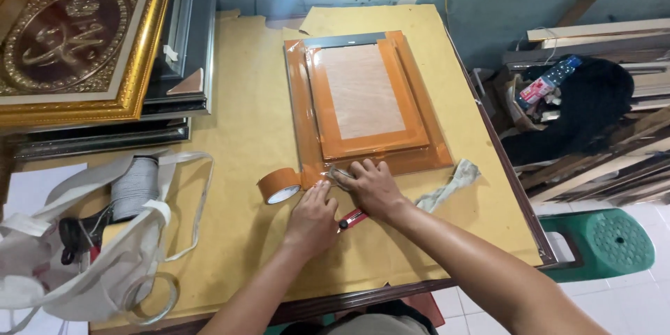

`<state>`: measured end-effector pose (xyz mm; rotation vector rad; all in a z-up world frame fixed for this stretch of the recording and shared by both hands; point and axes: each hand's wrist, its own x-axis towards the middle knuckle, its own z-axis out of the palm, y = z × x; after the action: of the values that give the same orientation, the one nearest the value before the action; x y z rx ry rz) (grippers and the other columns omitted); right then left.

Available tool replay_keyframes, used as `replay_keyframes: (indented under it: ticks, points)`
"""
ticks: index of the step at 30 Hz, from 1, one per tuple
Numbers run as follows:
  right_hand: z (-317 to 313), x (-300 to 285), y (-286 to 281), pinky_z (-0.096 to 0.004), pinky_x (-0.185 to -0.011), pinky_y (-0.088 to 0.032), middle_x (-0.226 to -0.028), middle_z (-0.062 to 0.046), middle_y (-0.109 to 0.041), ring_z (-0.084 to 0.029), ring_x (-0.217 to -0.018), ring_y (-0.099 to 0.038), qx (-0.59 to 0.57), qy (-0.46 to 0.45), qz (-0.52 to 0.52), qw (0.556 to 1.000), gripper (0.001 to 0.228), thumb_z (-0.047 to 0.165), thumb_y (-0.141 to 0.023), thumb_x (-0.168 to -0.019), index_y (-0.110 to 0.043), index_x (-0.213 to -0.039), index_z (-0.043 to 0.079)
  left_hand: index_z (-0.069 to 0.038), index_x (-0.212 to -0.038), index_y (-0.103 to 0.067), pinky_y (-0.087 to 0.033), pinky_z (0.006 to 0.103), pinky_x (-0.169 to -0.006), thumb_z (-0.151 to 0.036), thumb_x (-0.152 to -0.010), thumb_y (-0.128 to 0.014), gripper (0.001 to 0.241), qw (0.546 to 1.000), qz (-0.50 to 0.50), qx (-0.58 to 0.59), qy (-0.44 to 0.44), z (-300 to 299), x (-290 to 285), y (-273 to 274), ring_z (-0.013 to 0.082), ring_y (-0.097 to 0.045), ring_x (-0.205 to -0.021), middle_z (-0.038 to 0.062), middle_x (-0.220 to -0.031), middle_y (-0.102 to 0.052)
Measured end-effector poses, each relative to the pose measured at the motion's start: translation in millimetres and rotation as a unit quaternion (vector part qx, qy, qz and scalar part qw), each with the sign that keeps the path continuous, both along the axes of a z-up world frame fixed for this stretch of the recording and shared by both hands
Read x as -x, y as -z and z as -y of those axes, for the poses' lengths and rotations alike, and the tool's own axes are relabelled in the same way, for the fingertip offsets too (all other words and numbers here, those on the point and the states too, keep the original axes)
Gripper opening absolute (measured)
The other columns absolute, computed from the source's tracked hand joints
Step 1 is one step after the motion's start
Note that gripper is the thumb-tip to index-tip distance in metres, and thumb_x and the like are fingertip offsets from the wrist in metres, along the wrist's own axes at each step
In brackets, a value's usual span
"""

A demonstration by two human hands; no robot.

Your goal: The person applies orange tape around the perimeter of a rectangular frame on a workbench, smoothing it with a cloth and cutting the tape with a utility knife. The person repeats this process for multiple sides of the frame.

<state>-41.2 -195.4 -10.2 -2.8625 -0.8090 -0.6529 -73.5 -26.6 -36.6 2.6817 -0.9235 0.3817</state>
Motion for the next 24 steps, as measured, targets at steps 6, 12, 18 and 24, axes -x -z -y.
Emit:
replay_keyframes:
  ticks: [6, 12, 18, 24]
  points:
    - [-20, 0, -6, -0.035, -0.055, -0.033, -0.078, 0.000, -0.047, -0.021, -0.070, -0.047, -0.001, -0.017, 0.055, 0.998, 0.018, 0.032, -0.054, -0.078, -0.061, -0.095, 0.033, -0.006, -0.081, -0.054, -0.035, 0.0412, -0.095, -0.026, -0.063, -0.053, 0.026, 1.000, -0.020, -0.007, 0.010, -5, -2, -9, 0.0329, -0.051, -0.110, 0.019, -0.111, -0.053]
    - [44, 24, -26, -0.037, -0.054, -0.036, -0.074, 0.000, -0.047, -0.021, -0.069, -0.047, 0.049, 0.101, 0.032, 0.993, 0.020, 0.033, -0.052, -0.080, -0.061, -0.097, 0.035, -0.010, -0.076, -0.051, -0.039, 0.0367, -0.077, -0.029, -0.065, -0.045, 0.023, 0.999, 0.009, 0.011, -0.038, 5, -21, 13, 0.0261, -0.056, -0.081, 0.010, -0.082, -0.052]
    - [168, 37, 10, -0.040, -0.067, -0.039, -0.086, 0.002, -0.049, -0.021, -0.081, -0.048, 0.141, 0.305, -0.080, 0.938, 0.039, 0.026, -0.036, -0.086, -0.046, -0.118, 0.045, -0.011, -0.078, -0.050, -0.037, 0.0360, -0.071, -0.035, -0.069, -0.045, 0.025, 0.995, -0.005, -0.050, -0.083, 23, -21, -5, 0.0252, -0.052, -0.077, 0.008, -0.080, -0.048]
    - [76, 26, 10, -0.038, -0.062, -0.039, -0.090, -0.004, -0.047, -0.022, -0.083, -0.047, 0.084, 0.268, -0.135, 0.950, 0.034, 0.020, -0.041, -0.077, -0.056, -0.108, 0.017, -0.011, -0.101, -0.050, -0.037, 0.0385, -0.084, -0.026, -0.070, -0.048, 0.035, 0.998, -0.062, 0.000, 0.011, 88, -34, -11, 0.0300, -0.052, -0.098, 0.011, -0.097, -0.052]
